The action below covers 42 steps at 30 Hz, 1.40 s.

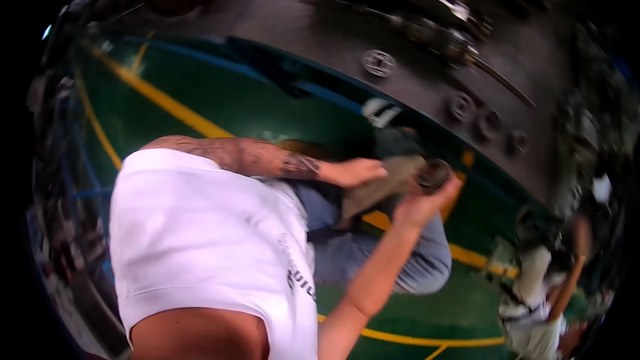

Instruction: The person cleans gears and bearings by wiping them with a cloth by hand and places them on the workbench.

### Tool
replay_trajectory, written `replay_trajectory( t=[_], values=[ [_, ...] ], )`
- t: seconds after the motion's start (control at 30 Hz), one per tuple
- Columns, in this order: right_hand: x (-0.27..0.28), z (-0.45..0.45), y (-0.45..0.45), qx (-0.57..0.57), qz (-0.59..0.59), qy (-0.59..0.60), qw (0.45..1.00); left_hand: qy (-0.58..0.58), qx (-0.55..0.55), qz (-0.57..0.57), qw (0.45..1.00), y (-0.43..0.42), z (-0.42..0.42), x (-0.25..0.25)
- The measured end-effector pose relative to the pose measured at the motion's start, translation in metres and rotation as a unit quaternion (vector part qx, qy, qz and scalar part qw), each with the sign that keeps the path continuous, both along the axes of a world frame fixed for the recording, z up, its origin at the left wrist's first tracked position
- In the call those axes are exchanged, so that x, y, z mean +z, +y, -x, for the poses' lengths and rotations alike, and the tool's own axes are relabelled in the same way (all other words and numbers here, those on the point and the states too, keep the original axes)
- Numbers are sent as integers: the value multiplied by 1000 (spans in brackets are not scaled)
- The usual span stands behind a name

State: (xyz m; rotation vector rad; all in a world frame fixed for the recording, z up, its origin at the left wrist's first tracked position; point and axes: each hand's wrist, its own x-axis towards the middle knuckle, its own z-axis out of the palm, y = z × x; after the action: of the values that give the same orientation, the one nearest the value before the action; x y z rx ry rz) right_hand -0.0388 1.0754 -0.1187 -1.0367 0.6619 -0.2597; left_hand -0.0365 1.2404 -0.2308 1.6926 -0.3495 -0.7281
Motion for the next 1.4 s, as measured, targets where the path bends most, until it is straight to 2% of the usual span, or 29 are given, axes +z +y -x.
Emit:
replay_trajectory(
  t=[0.07, 0.13, 0.17, 0.23, 0.3, 0.37, 0.43, 0.5, 0.57, 0.63, 0.67, 0.7, 0.73, 0.8, 0.87, 0.97, 1.03, 1.1, 1.13, 1.17, 1.23, 1.27, 1.3, 1.33, 1.37, 1.4],
  values=[
    [-26, -17, -22, 56, -19, -38, 998, 40, 18, 34, 998, 1, 2, 0],
    [-18, -32, -16, 38, 71, -21, 997, 33, 30, 79, 996, 3, 4, 5],
    [-11, -40, -15, 71, 133, -54, 987, 24, 24, 89, 995, 5, 2, 8],
    [7, -58, -2, 54, 284, -101, 952, 25, 17, 100, 995, 7, 3, 3],
    [26, -75, 10, 94, 472, -105, 870, 36, 4, 115, 993, 7, 2, -5],
    [48, -94, 27, 126, 645, -122, 743, 27, 19, 126, 992, 4, 3, -5],
    [59, -115, 40, 169, 742, -108, 640, 40, 3, 112, 993, 9, 1, 1],
    [55, -132, 51, 180, 788, -121, 576, 55, 6, 100, 993, 10, 1, 6],
    [53, -143, 57, 186, 803, -102, 556, 54, 20, 92, 994, 8, 1, 8],
    [58, -149, 63, 195, 801, -84, 559, 44, 38, 111, 992, 8, 3, 2],
    [56, -153, 66, 199, 799, -77, 562, 74, 17, 87, 993, 10, -1, 6],
    [56, -156, 62, 203, 800, -68, 561, 45, 43, 100, 993, 5, 3, -9],
    [54, -158, 60, 212, 798, -60, 560, 86, 36, 123, 988, 6, 2, 1],
    [57, -158, 58, 220, 799, -43, 558, 102, 46, 170, 979, -2, 6, -19],
    [58, -158, 57, 216, 801, -41, 556, 32, 28, 116, 992, 2, 9, -16],
    [45, -153, 45, 189, 805, -81, 556, 8, -9, 95, 995, 6, 10, -6],
    [56, -140, 35, 141, 759, -136, 621, 2, 22, 128, 992, 4, 13, -1],
    [79, -120, 25, 130, 636, -184, 738, 24, -13, 110, 994, 9, 9, 11],
    [90, -107, 20, 164, 502, -180, 830, 21, -9, 117, 993, 10, 8, 10],
    [96, -93, 15, 194, 354, -169, 899, 20, -5, 124, 992, 11, 9, 7],
    [106, -68, -10, 249, 76, -178, 949, 16, -4, 134, 991, 4, 12, 8],
    [120, -53, -11, 193, 93, -217, 952, 16, -5, 136, 991, 4, 13, 12],
    [138, -42, -14, 118, 211, -266, 933, 15, -4, 137, 990, 4, 12, 15],
    [156, -30, -21, 32, 283, -320, 904, 30, -14, 125, 992, 6, 12, 16],
    [179, -19, -33, -24, 300, -392, 869, 19, -18, 89, 996, 7, 12, 22],
    [198, -7, -66, 25, 326, -502, 801, -19, -8, 95, 995, 7, 15, 12]
  ],
)
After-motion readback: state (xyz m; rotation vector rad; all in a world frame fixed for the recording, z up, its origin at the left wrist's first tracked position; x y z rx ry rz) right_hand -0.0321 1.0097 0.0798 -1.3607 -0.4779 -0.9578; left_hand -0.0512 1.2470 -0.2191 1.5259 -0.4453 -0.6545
